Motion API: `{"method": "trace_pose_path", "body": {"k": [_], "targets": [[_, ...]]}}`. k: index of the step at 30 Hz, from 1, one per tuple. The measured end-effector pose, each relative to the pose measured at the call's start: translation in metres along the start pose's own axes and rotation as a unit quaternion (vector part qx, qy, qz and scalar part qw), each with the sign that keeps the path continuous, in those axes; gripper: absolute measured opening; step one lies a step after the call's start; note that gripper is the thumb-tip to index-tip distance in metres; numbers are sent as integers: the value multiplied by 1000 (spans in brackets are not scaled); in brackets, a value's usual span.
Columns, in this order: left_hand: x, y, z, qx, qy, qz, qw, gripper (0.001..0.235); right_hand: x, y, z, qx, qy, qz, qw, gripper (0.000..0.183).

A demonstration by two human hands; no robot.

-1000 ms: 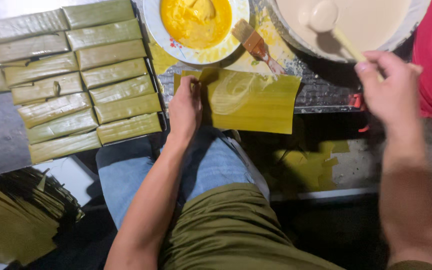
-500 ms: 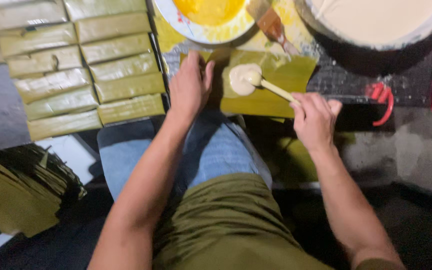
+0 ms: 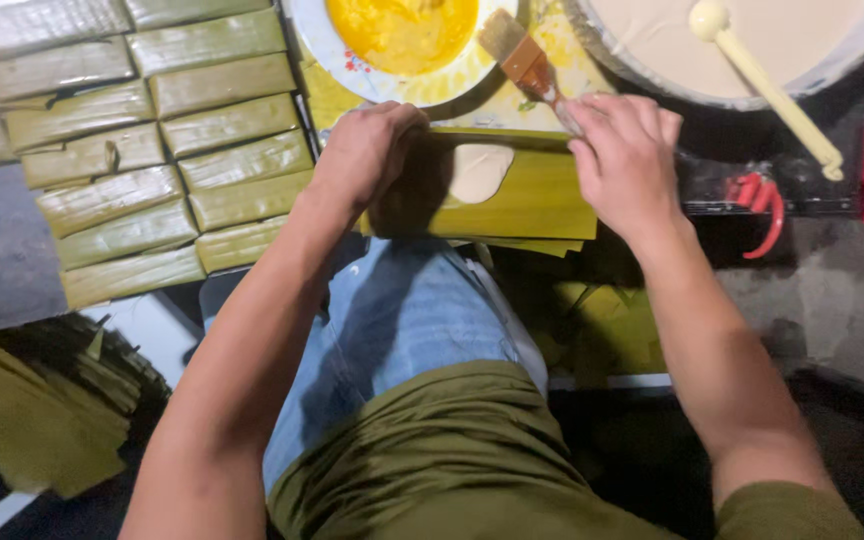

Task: The person wraps a light-colored batter in banana leaves. They scoop batter onto a leaf, fold the leaf into a rectangular packet, and place it on a tray. The process is repeated multiple times.

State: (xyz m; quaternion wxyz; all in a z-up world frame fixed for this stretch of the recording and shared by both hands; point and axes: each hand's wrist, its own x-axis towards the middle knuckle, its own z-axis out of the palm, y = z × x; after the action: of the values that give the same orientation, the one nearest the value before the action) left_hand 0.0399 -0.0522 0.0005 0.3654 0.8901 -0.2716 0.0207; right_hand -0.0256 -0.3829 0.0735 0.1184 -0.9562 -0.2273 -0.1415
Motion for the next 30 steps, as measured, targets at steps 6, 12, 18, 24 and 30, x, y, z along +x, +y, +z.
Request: {"method": "trace_pose_path", "body": {"k": [6, 12, 18, 24, 30], "targets": [[-43, 10, -21, -7, 43, 66, 997, 29, 1, -17, 26, 30, -18, 25, 999, 7], [-87, 36, -18, 135, -46, 122, 982, 39, -65, -44, 28, 49, -87, -12, 995, 15], [-82, 38, -6, 203, -89, 97, 970, 32, -67, -50, 27, -14, -91, -44, 995, 27], [-50, 22, -4, 58, -153, -96, 982, 19, -35, -19, 35, 96, -186, 163, 964, 20], [-35, 26, 12, 173, -137, -137, 966, 26, -28, -10, 42, -34, -128, 135, 982, 32]]}}
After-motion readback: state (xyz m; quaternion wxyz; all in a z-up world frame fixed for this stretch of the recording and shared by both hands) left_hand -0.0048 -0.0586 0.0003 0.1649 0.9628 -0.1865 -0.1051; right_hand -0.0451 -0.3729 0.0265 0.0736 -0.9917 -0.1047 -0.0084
